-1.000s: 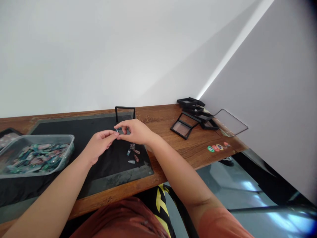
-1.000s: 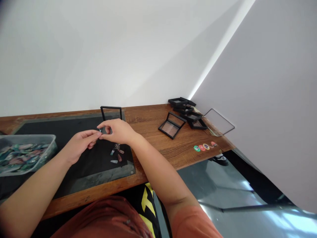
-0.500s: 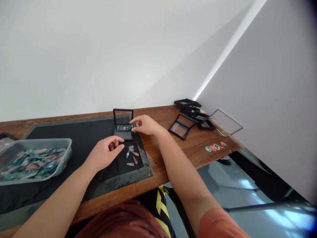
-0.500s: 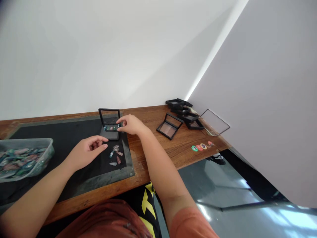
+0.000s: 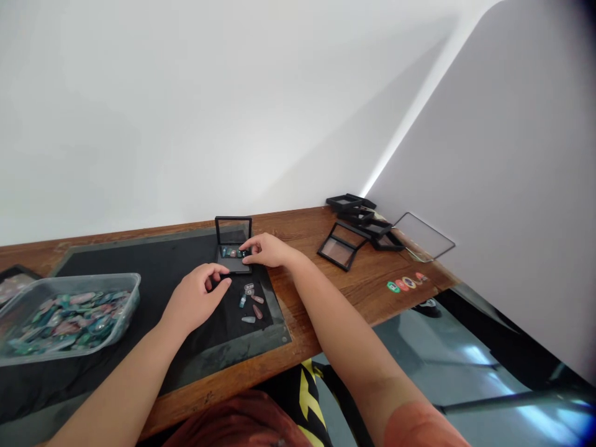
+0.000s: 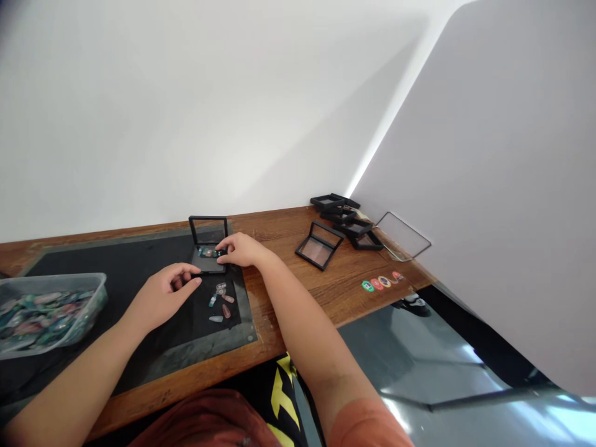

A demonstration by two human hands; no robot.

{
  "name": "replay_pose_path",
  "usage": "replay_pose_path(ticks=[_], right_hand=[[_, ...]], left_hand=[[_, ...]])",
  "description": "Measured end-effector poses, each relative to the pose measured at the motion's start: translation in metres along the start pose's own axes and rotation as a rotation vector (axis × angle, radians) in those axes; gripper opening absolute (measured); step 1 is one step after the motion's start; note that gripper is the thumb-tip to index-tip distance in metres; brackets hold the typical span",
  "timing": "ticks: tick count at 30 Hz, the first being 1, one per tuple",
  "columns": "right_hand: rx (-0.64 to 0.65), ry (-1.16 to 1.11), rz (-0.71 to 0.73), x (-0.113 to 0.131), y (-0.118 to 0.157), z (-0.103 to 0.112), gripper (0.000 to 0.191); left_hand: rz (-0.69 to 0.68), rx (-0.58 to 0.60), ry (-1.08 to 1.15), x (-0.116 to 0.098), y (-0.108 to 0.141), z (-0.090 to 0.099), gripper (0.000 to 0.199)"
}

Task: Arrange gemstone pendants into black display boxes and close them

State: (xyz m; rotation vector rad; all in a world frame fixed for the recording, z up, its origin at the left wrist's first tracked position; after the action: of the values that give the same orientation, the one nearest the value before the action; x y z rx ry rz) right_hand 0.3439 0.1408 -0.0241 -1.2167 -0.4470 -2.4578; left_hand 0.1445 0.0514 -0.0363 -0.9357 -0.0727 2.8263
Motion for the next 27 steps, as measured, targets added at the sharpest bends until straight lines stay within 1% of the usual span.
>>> replay_pose_path(ticks=[6, 12, 17, 24, 27], right_hand=[[-0.014, 0.01, -0.015, 0.0006, 0.002, 0.003, 0.046], [-0.022, 0.02, -0.024, 0.0012, 0.0035, 0.005, 0.057], [-0.033, 0.025, -0.007, 0.0042, 0.0047, 0.005, 0.049], [-0.09, 0.052, 0.05, 0.0028, -0.0016, -0.0006, 0.032], [-0.11, 0.073, 0.062, 0.001, -0.0049, -0.0038, 0.032]], left_hand=[[0.013, 0.026, -0.029, 0.0009, -0.0017, -0.0004, 0.04], [0.018, 0.048, -0.044, 0.0014, -0.0019, -0.0004, 0.042], [0.021, 0.049, -0.057, 0.0014, -0.0019, 0.0001, 0.043], [0.022, 0.053, -0.07, 0.0021, -0.0022, -0.0012, 0.04], [0.015, 0.05, -0.081, 0.0008, -0.002, -0.0015, 0.038]])
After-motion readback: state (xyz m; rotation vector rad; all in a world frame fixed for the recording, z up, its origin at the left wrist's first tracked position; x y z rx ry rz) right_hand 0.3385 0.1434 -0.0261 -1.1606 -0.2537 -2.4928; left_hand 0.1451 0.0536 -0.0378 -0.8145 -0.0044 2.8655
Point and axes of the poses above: each hand's wrist, its own y-axis away from the middle knuckle, its own z-axis out of the back of the hand, x = y × z, the point moved 5 cm from there along -y, towards the middle knuckle, and after that the axes turned 9 degrees about -y, right-handed, at the moved point
